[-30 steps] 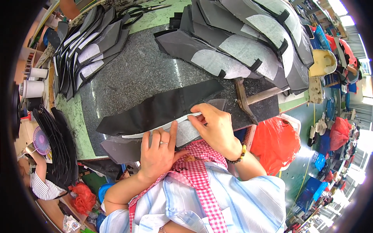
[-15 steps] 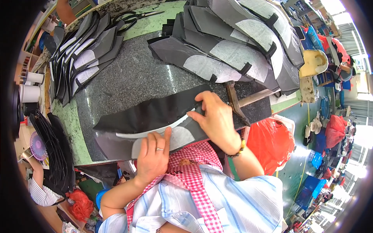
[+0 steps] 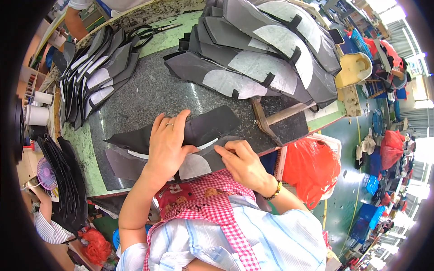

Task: Applying adhesive strips to shoe upper components and folding the edges by hand and with a hammer.

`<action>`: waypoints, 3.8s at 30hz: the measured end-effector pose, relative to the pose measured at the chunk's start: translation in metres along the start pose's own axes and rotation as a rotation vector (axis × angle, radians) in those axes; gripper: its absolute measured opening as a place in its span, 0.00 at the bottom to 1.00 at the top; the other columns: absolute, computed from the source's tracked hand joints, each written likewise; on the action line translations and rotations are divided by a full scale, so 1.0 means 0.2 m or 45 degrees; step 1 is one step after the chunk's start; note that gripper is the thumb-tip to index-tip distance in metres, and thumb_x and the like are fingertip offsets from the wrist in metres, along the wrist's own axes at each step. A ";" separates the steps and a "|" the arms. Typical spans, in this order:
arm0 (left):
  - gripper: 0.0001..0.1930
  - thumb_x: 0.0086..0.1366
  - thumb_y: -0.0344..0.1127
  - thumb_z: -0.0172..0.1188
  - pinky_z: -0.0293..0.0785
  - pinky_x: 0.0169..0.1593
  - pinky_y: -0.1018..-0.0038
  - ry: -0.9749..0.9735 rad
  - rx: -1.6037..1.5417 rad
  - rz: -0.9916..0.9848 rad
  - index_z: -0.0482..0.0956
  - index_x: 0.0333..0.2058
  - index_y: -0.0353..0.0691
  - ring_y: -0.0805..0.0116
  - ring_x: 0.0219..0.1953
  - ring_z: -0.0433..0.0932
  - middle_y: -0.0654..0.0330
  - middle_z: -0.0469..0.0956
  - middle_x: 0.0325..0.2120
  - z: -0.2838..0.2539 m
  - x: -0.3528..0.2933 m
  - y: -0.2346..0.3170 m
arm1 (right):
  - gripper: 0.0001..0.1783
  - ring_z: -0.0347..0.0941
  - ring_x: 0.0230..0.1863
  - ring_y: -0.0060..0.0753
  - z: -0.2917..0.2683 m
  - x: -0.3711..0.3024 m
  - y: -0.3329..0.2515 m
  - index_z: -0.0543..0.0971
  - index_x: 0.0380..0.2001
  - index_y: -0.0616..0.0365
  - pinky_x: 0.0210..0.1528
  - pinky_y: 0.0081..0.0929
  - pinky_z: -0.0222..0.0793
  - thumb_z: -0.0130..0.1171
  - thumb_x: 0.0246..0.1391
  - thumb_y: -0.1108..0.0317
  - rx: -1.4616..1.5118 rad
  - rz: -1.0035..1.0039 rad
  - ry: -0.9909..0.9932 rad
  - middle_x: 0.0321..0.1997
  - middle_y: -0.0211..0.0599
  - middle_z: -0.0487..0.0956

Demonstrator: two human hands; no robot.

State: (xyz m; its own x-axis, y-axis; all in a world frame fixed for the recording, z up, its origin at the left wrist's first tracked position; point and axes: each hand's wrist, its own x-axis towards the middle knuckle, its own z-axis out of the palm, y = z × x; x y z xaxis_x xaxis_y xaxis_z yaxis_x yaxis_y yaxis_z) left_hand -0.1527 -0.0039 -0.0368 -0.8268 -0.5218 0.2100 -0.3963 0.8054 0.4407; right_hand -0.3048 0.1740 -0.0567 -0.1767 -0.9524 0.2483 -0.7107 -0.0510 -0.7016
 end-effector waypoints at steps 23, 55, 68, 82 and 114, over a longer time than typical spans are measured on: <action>0.20 0.53 0.31 0.55 0.74 0.54 0.65 -0.065 0.564 0.712 0.81 0.44 0.27 0.57 0.39 0.79 0.44 0.80 0.41 0.08 -0.20 0.08 | 0.35 0.72 0.45 0.46 -0.24 0.16 -0.02 0.74 0.61 0.42 0.51 0.44 0.69 0.55 0.47 0.76 -0.731 -0.107 -0.456 0.42 0.43 0.72; 0.36 0.34 0.35 0.72 0.73 0.56 0.59 0.216 0.088 -0.056 0.77 0.49 0.30 0.51 0.53 0.72 0.50 0.73 0.51 -0.14 -0.67 -0.26 | 0.19 0.73 0.53 0.56 0.30 0.43 -0.39 0.75 0.53 0.68 0.55 0.41 0.70 0.57 0.58 0.74 0.341 0.146 -0.359 0.52 0.54 0.78; 0.37 0.39 0.39 0.75 0.71 0.57 0.58 0.033 0.143 -0.225 0.76 0.50 0.29 0.47 0.53 0.72 0.46 0.74 0.50 -0.17 -0.70 -0.25 | 0.25 0.73 0.47 0.49 0.38 0.39 -0.43 0.76 0.53 0.68 0.52 0.39 0.71 0.59 0.49 0.76 0.032 -0.215 -0.420 0.55 0.48 0.78; 0.16 0.58 0.43 0.72 0.73 0.34 0.76 -0.416 -1.005 -0.959 0.83 0.32 0.34 0.81 0.30 0.76 0.65 0.83 0.28 -0.53 -0.44 -0.54 | 0.47 0.67 0.41 0.38 0.48 0.33 -0.48 0.70 0.59 0.69 0.45 0.32 0.66 0.71 0.40 0.49 -0.435 -0.420 -0.541 0.67 0.53 0.67; 0.13 0.56 0.24 0.66 0.73 0.51 0.59 0.243 -0.059 -0.243 0.78 0.40 0.35 0.49 0.45 0.78 0.50 0.79 0.42 -0.29 -0.52 -0.51 | 0.43 0.70 0.34 0.33 0.59 0.50 -0.64 0.63 0.68 0.53 0.28 0.30 0.67 0.64 0.49 0.54 -0.927 -0.230 -0.803 0.76 0.35 0.57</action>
State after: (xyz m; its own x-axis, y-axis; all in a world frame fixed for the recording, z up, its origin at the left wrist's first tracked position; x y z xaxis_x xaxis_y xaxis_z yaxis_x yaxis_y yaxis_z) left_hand -0.0037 -0.0484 -0.0520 -0.6470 -0.7099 0.2782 -0.5153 0.6760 0.5268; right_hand -0.1502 0.0505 -0.0205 0.2217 -0.9451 -0.2400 -0.9751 -0.2155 -0.0523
